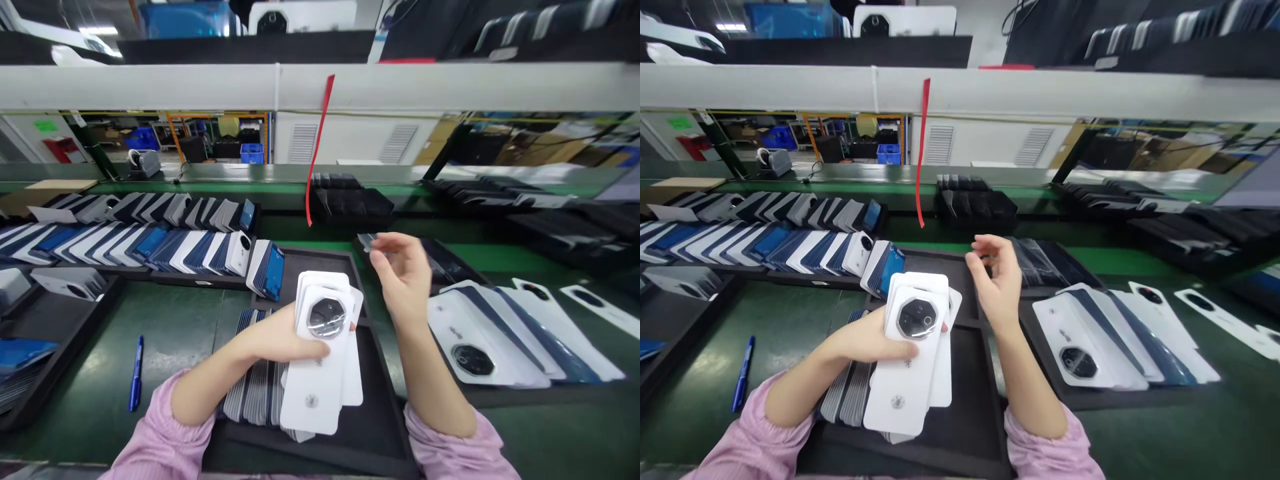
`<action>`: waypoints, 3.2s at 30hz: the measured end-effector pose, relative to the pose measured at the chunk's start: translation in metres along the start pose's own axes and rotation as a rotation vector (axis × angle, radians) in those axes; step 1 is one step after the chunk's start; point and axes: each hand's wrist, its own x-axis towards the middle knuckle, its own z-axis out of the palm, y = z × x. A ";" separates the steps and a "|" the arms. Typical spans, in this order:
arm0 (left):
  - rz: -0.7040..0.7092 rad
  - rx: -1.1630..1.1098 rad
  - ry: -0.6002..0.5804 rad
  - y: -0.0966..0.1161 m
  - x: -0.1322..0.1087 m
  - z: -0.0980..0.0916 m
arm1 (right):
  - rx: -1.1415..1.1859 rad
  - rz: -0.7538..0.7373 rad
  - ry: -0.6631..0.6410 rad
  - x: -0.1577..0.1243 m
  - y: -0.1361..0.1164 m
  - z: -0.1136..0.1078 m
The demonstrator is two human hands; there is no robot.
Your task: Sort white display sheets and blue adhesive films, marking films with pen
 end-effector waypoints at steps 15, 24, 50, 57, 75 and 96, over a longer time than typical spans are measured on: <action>0.022 -0.010 -0.020 0.002 -0.006 0.001 | 0.503 0.828 -0.223 0.070 0.074 0.109; 0.073 0.013 -0.031 0.004 -0.007 0.001 | 0.483 0.771 -0.190 0.063 0.079 0.119; -0.005 -0.038 -0.014 0.002 -0.004 0.004 | 0.729 0.985 0.164 0.088 0.089 0.142; -0.041 -0.042 0.025 0.004 -0.006 0.005 | 0.771 1.018 0.201 0.078 0.092 0.148; -0.049 -0.018 0.246 -0.001 -0.003 -0.022 | 0.526 0.388 -0.417 0.006 -0.035 0.038; 0.087 0.136 0.341 0.000 -0.001 -0.011 | -0.128 -0.158 -0.199 -0.046 -0.056 0.060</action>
